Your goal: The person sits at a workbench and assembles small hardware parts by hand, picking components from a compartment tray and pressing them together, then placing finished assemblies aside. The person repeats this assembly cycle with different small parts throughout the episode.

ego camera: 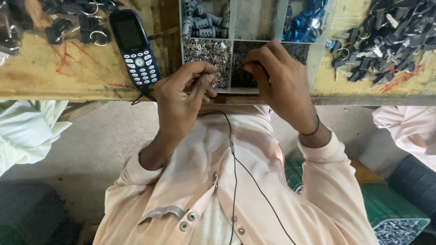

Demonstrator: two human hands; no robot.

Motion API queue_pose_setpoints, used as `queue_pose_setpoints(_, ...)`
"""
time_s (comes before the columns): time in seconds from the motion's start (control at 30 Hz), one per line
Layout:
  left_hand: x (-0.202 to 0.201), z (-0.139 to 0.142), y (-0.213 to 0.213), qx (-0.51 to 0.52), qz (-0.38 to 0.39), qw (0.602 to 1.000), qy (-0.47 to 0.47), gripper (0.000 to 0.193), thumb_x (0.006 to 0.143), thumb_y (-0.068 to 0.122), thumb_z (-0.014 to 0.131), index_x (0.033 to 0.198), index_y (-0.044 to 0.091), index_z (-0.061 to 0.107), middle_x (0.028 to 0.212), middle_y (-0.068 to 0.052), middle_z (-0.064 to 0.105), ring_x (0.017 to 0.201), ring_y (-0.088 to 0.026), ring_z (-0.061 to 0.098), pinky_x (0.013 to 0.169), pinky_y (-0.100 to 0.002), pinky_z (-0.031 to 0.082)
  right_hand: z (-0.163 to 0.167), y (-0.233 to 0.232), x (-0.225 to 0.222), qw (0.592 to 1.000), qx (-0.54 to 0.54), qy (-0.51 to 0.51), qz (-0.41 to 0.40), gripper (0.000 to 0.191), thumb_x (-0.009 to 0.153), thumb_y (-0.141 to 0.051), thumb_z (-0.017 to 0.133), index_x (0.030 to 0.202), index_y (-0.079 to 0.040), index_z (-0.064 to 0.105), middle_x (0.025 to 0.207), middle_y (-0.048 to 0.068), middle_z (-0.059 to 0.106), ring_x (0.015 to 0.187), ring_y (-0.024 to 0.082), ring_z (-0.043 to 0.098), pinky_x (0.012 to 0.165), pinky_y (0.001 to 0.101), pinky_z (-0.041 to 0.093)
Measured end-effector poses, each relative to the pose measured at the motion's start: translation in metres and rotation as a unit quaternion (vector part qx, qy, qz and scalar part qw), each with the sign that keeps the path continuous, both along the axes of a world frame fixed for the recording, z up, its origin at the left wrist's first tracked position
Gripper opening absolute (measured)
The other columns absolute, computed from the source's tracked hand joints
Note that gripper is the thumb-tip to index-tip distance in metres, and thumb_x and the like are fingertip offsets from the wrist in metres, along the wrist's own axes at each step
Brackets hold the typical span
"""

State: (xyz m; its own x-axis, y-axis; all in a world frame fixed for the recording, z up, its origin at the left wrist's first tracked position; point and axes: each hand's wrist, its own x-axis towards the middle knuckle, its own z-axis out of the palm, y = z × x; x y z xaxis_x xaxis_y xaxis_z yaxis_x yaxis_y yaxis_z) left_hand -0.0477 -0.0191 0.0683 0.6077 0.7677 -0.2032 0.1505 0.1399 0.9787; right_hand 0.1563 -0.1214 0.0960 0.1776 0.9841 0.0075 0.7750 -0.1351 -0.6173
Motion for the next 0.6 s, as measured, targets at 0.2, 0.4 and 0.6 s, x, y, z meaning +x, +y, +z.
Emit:
queue_pose_setpoints(0.2,-0.003,0.0,0.006,-0.019,-0.002,1.0,0.006,0.011,0.104,0.001,0.066,0.114,-0.001,0.07,0.094,-0.004,0.074,0.08,-0.007,0.073,0.064,-0.02,0.061,-0.008,-0.006,-0.001,0.985,-0.007,0.163,-0.052,0.011,0.108,0.003,0.06,0.118,0.0,0.057,0.107,0.012,0.065,0.087,0.021,0.066,0.073,0.0315,0.053)
queue_pose_setpoints(0.4,0.005,0.008,-0.001,0.021,-0.046,0.994,-0.101,0.015,0.106,0.001,0.068,0.12,0.0,0.074,0.108,-0.007,0.072,0.089,-0.009,0.072,0.079,-0.023,0.064,-0.016,-0.02,-0.001,0.84,-0.047,0.53,-0.101,0.015,0.112,-0.017,0.056,0.115,-0.002,0.055,0.113,0.004,0.062,0.082,0.006,0.059,0.071,0.0241,0.051)
queue_pose_setpoints(0.6,0.029,0.004,-0.024,0.116,-0.022,0.985,-0.128,0.016,0.102,0.001,0.076,0.118,0.005,0.074,0.104,-0.005,0.075,0.092,-0.012,0.075,0.081,-0.023,0.061,-0.012,-0.029,-0.015,0.803,-0.005,0.589,-0.089,0.025,0.114,-0.027,0.056,0.119,-0.003,0.052,0.122,0.005,0.052,0.096,0.007,0.055,0.078,0.0233,0.05)
